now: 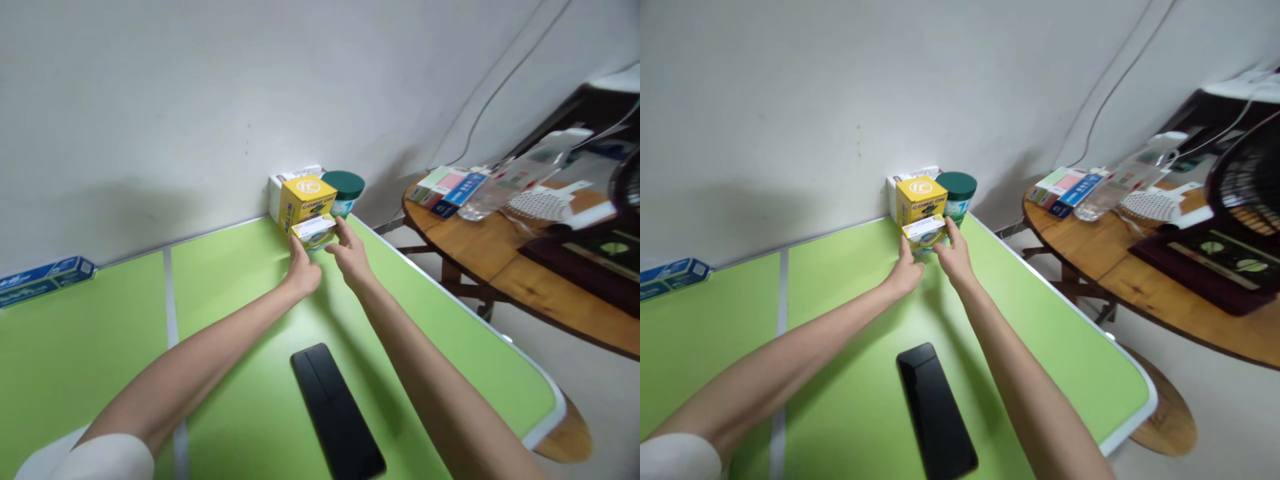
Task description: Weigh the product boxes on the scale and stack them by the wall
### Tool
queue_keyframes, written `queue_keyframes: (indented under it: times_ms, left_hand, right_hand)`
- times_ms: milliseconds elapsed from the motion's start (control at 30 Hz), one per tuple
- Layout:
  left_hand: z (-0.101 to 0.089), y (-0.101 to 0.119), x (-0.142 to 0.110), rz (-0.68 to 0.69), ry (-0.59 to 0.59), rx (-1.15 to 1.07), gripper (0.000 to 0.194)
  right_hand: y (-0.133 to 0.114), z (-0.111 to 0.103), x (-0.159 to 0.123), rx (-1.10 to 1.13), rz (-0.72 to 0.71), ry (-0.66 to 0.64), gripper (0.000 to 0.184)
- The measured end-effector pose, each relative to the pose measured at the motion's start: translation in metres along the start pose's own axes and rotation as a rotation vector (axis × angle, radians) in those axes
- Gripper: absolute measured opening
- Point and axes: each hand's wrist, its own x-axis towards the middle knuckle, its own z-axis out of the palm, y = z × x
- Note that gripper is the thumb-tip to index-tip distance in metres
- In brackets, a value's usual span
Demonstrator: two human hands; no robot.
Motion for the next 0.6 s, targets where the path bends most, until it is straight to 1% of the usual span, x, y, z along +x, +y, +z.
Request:
queue_keyframes:
  times_ms: [67,133,200,267,367,433,500,533,600]
  left_hand:
    - [-0.011,0.009,-0.037,-0.110,0.045,0.007,0.098]
    - [-0.029,0.024,-0.086,-0.218,0.088,0.029,0.095]
    - [-0.053,0.044,-0.144,-0.313,0.114,0.063,0.093]
    - [-0.078,0.065,-0.208,-0.391,0.115,0.094,0.090]
    - [-0.107,0.088,-0.303,-0.508,0.145,0.140,0.076]
    - [-0.118,0.093,-0.359,-0.554,0.233,0.189,0.068]
    - [-0.122,0.091,-0.405,-0.535,0.343,0.251,0.066]
    - [-0.123,0.087,-0.422,-0.514,0.391,0.280,0.068]
    - [-0.125,0.078,-0.448,-0.480,0.450,0.314,0.075]
  right_hand:
    - [-0.006,0.004,-0.032,0.022,-0.020,-0.070,0.084]
    - [-0.016,0.013,-0.074,0.045,-0.008,-0.181,0.084]
    - [-0.029,0.026,-0.124,0.069,0.022,-0.298,0.083]
    - [-0.043,0.042,-0.178,0.085,0.038,-0.409,0.081]
    - [-0.061,0.069,-0.260,0.063,0.082,-0.571,0.072]
    - [-0.068,0.086,-0.307,0.054,0.105,-0.655,0.070]
    - [-0.072,0.105,-0.346,0.059,0.115,-0.709,0.067]
    - [-0.072,0.114,-0.362,0.051,0.112,-0.722,0.066]
    - [-0.069,0.132,-0.387,0.016,0.091,-0.731,0.065]
